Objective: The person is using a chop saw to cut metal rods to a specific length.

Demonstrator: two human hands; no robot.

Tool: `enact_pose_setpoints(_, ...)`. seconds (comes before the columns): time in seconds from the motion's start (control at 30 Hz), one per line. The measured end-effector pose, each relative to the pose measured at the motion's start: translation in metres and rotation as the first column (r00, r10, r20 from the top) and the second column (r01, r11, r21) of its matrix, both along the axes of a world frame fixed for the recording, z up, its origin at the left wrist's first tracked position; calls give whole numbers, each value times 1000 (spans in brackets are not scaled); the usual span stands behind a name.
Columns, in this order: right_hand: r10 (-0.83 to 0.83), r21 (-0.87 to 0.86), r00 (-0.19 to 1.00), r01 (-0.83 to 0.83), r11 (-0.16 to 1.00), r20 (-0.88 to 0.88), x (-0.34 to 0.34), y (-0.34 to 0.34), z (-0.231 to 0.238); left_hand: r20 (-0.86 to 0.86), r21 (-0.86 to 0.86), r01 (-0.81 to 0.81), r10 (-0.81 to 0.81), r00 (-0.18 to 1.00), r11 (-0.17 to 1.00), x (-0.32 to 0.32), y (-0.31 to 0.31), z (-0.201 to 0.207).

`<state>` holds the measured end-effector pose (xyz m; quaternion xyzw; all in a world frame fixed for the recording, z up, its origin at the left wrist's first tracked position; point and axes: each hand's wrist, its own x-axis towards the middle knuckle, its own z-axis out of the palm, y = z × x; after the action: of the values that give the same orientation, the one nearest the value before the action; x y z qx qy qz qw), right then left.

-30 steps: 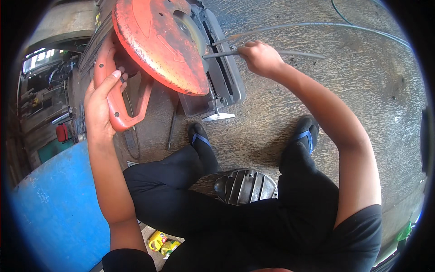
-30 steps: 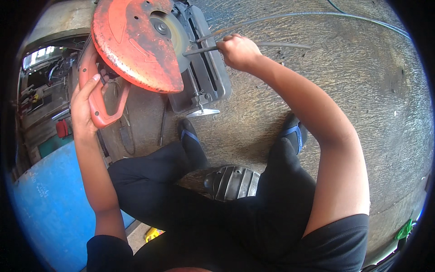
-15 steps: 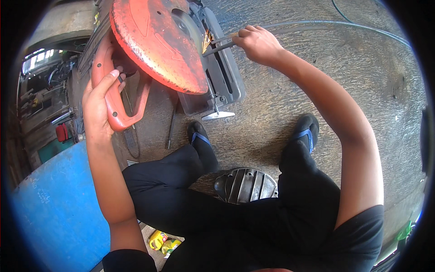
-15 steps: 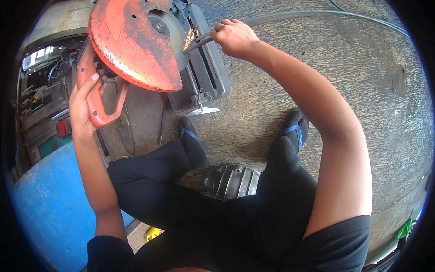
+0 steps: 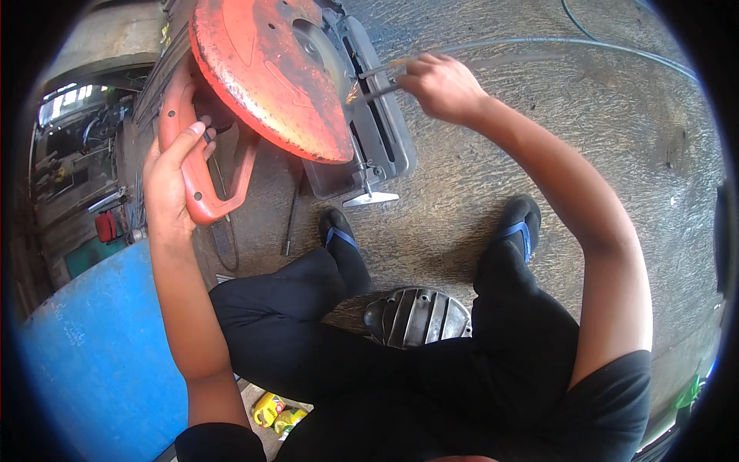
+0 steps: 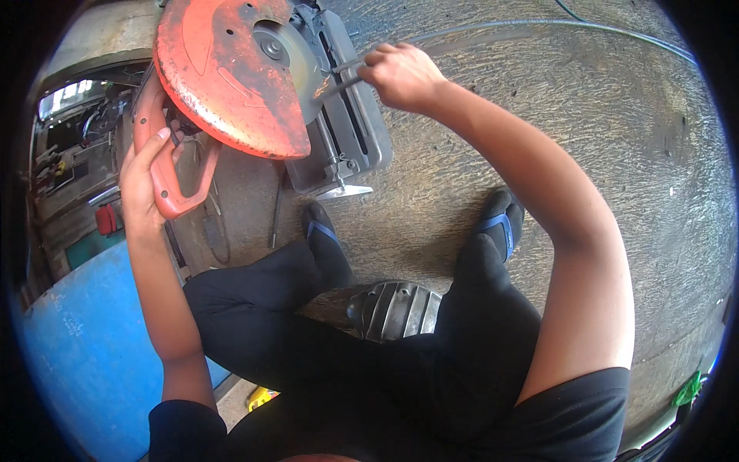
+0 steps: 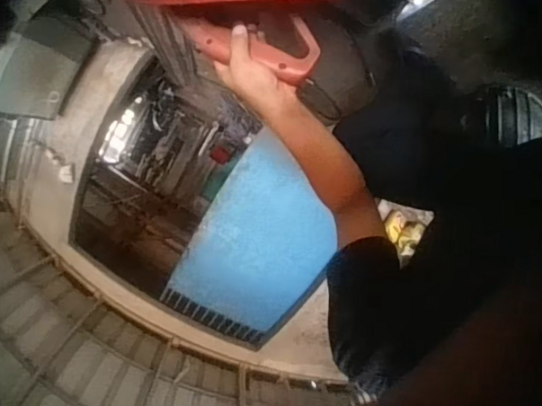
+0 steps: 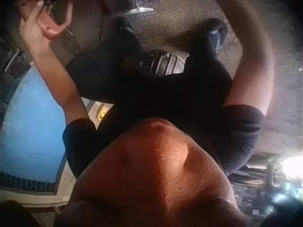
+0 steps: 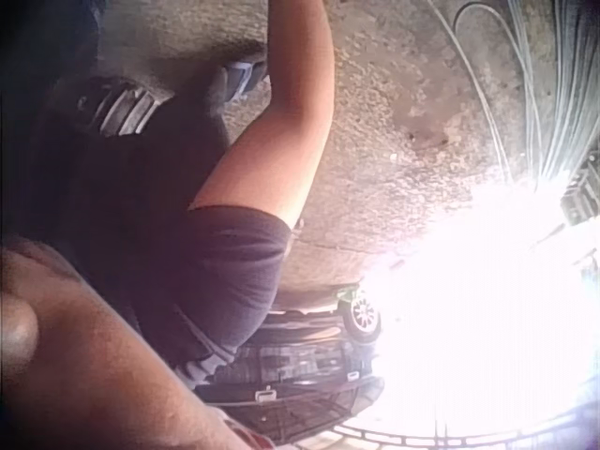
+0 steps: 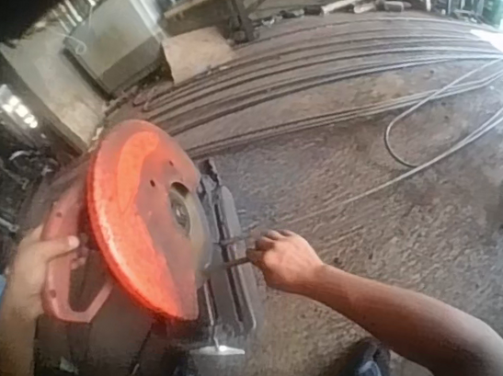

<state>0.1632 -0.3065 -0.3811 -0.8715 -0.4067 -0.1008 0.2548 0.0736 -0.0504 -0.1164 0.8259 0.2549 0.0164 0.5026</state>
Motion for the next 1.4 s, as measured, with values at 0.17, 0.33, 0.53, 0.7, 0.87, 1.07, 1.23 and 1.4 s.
enact_pose_setpoints(0.17,127,254,776,45,966,-618,-22,-32,7,56,-28,-16,18,998,999,-1,-1,0)
enact_pose_setpoints(0.33,476,499,159,380,779,-865,-27,-62,22,66,-26,-40,42,997,999,-1,-2,0)
enact_pose_setpoints(0.53,757,633,-29,528,567,-653,-21,-63,42,29,-12,-11,11,1000,1000,-1,3,0)
enact_pose_setpoints(0.7,841,670,-114,552,496,-528,-18,-61,54,35,-11,16,-15,999,1000,-1,6,-1)
enact_pose_setpoints(0.87,861,685,-184,539,491,-473,-22,-60,58,39,-6,5,-4,999,1000,-2,4,0)
enact_pose_setpoints(1.07,873,631,-261,608,481,-413,-25,-60,52,41,-13,18,-17,999,1000,-2,3,0)
enact_pose_setpoints(1.23,886,638,-218,626,448,-409,-26,-57,50,41,-8,0,0,999,1000,-2,3,0)
enact_pose_setpoints(1.4,838,588,-28,700,405,-545,-28,-43,44,36,-9,-3,3,999,1000,-2,2,1)
